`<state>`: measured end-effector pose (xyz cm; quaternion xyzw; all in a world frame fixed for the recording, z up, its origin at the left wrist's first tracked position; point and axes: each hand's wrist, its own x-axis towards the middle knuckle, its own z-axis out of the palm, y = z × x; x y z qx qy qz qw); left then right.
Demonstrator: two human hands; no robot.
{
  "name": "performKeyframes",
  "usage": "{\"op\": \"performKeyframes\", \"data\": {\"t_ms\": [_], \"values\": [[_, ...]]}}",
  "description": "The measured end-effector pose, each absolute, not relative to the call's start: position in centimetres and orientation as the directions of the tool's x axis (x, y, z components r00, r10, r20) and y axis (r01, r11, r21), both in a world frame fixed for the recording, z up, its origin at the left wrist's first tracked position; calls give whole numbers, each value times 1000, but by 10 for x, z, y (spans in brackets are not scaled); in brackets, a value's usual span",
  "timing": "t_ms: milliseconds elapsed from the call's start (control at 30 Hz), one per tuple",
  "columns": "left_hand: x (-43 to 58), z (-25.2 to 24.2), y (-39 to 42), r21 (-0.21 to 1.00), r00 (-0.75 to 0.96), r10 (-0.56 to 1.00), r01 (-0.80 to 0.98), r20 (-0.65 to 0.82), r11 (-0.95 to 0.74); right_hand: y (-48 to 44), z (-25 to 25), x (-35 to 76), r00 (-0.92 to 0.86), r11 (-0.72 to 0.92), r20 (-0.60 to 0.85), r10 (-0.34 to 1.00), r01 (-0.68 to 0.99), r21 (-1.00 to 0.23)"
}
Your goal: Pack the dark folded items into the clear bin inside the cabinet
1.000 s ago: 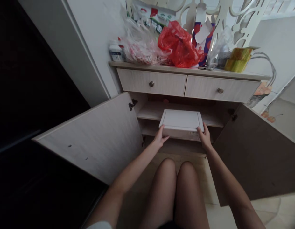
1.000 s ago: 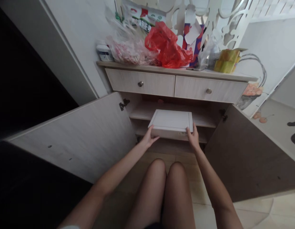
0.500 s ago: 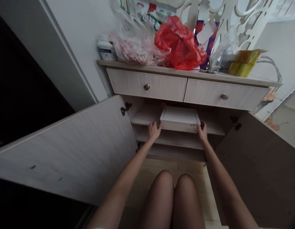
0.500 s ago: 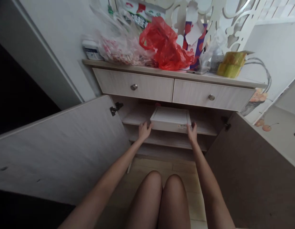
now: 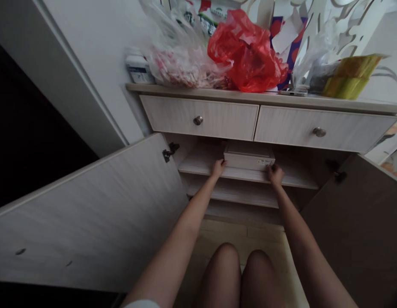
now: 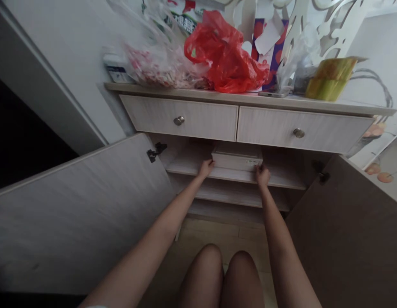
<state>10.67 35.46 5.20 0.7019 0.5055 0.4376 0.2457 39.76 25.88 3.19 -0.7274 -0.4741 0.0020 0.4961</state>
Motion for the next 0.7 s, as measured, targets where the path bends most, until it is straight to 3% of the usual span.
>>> {"op": "performKeyframes", "data": {"t_ms": [433,567,700], "values": [[126,52,402,766,54,965,597,258,-238,312,38,409,558,-207,386,734,726,-656],[130,56,403,782,36,973,588,230,-206,316,43,411,559,-175,389,732,707,-685],[135,69,390,813,2,981,559,196,-163,303,54,409,598,-190,249,762,574,-796]]}}
